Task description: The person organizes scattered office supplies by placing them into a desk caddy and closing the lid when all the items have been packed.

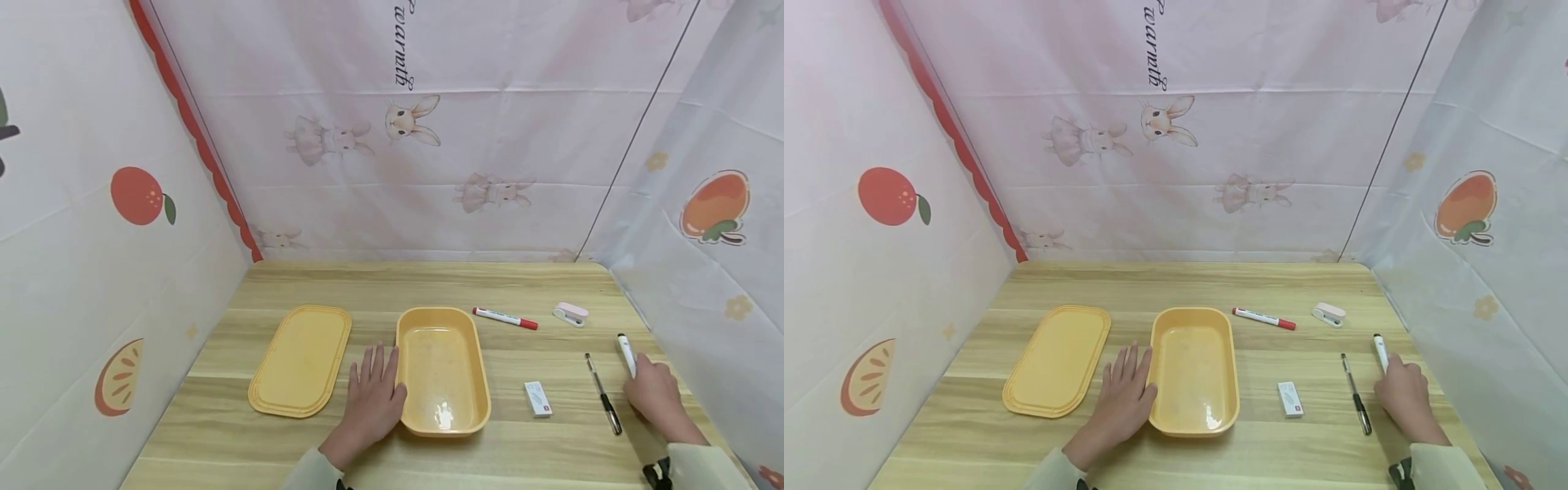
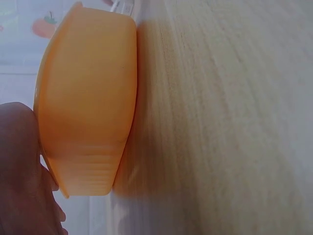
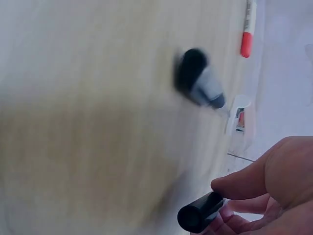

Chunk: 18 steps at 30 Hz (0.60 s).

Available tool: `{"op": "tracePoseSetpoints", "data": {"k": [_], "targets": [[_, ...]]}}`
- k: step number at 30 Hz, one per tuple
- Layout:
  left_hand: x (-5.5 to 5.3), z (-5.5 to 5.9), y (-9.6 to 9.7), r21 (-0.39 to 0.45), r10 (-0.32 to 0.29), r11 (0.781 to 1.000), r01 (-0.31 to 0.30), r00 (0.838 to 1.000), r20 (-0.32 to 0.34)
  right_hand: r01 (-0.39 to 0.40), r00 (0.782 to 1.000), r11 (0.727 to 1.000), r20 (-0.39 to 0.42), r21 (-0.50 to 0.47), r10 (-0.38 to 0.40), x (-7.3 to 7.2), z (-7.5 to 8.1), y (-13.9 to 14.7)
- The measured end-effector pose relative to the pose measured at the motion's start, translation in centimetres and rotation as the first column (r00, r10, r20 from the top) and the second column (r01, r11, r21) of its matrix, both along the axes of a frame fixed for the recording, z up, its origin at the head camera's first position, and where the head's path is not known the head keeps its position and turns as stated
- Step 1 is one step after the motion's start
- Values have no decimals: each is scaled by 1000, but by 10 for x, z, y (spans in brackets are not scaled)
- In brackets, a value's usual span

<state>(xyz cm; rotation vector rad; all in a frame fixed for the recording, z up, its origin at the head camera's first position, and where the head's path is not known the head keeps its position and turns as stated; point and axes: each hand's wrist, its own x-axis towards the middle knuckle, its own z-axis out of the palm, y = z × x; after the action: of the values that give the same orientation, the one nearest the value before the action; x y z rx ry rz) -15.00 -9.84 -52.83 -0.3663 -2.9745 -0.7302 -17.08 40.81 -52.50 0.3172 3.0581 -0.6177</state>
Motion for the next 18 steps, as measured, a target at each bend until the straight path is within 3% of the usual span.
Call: {"op": "tracePoseSetpoints", "data": {"k": [6, 9, 15, 18], "targets": [[0, 1, 1, 4, 9, 1000, -9, 1000, -3, -16, 998, 998, -61, -53, 13, -5, 9, -9], [0, 0, 1, 5, 8, 1000, -8, 1000, 4, -43, 995, 989, -96, -139, 29, -6, 19, -23], [-1, -2, 1, -20, 21, 1000, -20, 1000, 19, -90, 992, 919, -112, -385, 50, -4, 51, -70], [-2, -6, 1, -23, 27, 999, -27, 1000, 9, -103, 993, 886, -102, -453, 63, -4, 62, -89]]}}
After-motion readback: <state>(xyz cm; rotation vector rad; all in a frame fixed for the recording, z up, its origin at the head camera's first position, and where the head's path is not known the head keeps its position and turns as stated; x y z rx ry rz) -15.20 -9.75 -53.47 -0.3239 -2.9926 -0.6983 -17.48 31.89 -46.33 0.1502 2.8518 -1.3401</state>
